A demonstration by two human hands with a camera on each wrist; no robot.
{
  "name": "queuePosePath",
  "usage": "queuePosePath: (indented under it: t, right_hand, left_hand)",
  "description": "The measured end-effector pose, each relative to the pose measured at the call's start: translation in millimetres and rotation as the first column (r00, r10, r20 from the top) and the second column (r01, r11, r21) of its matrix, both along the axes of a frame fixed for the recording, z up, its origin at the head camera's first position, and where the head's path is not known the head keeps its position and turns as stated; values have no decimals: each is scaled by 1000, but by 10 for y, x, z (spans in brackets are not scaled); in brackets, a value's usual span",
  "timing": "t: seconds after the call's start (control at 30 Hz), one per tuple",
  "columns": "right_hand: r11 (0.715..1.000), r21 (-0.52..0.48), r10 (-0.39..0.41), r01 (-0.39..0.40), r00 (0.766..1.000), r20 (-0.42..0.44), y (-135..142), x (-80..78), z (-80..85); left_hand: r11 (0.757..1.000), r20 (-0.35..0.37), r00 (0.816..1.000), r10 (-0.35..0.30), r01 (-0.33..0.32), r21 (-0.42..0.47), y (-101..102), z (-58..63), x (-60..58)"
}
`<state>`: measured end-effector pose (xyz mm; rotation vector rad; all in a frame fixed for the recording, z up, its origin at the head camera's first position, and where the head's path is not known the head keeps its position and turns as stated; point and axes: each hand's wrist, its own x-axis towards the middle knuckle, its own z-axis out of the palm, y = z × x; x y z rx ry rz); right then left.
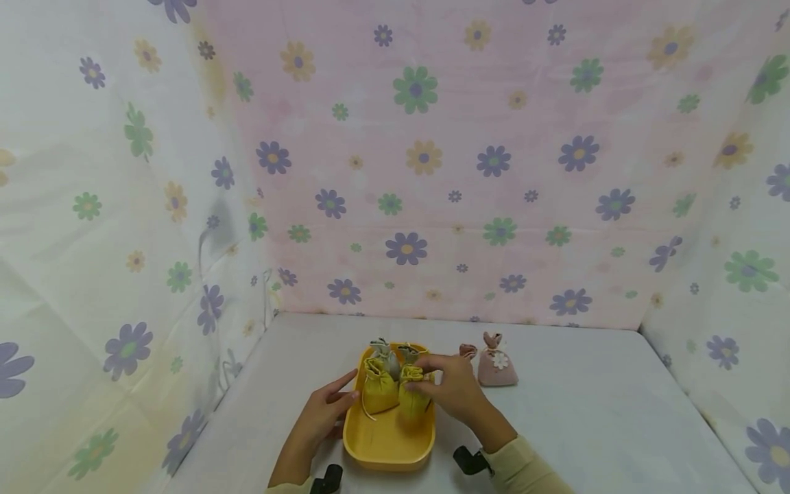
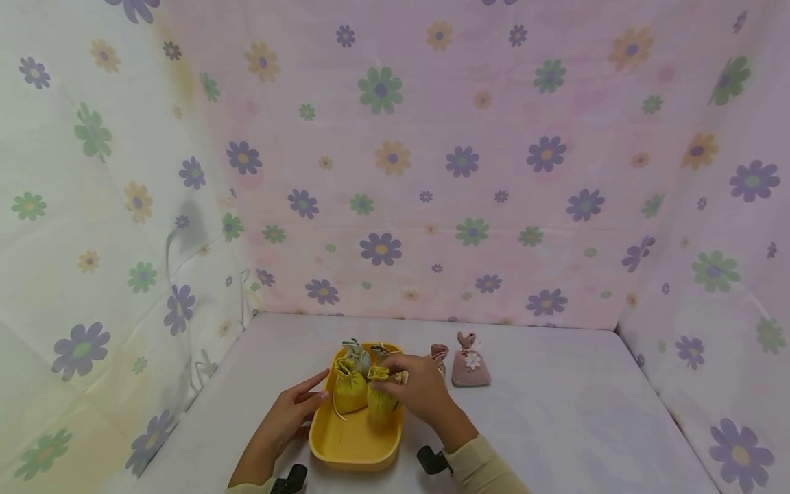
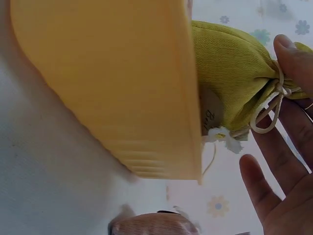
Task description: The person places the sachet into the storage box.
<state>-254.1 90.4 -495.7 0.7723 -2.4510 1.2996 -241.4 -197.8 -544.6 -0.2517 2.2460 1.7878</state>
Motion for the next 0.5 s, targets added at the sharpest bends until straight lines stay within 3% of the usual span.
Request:
queuePosePath:
  t: [0.2, 0.5]
  right_hand:
    - [996, 78, -55, 51, 998, 38, -14, 8, -48]
    - [982, 179, -77, 61, 994, 81, -23, -4, -142]
  left_hand:
    - [1000, -5, 1000, -2, 2, -2, 1, 14, 11]
    - [1000, -9, 1000, -1, 1, 1, 3, 10, 15]
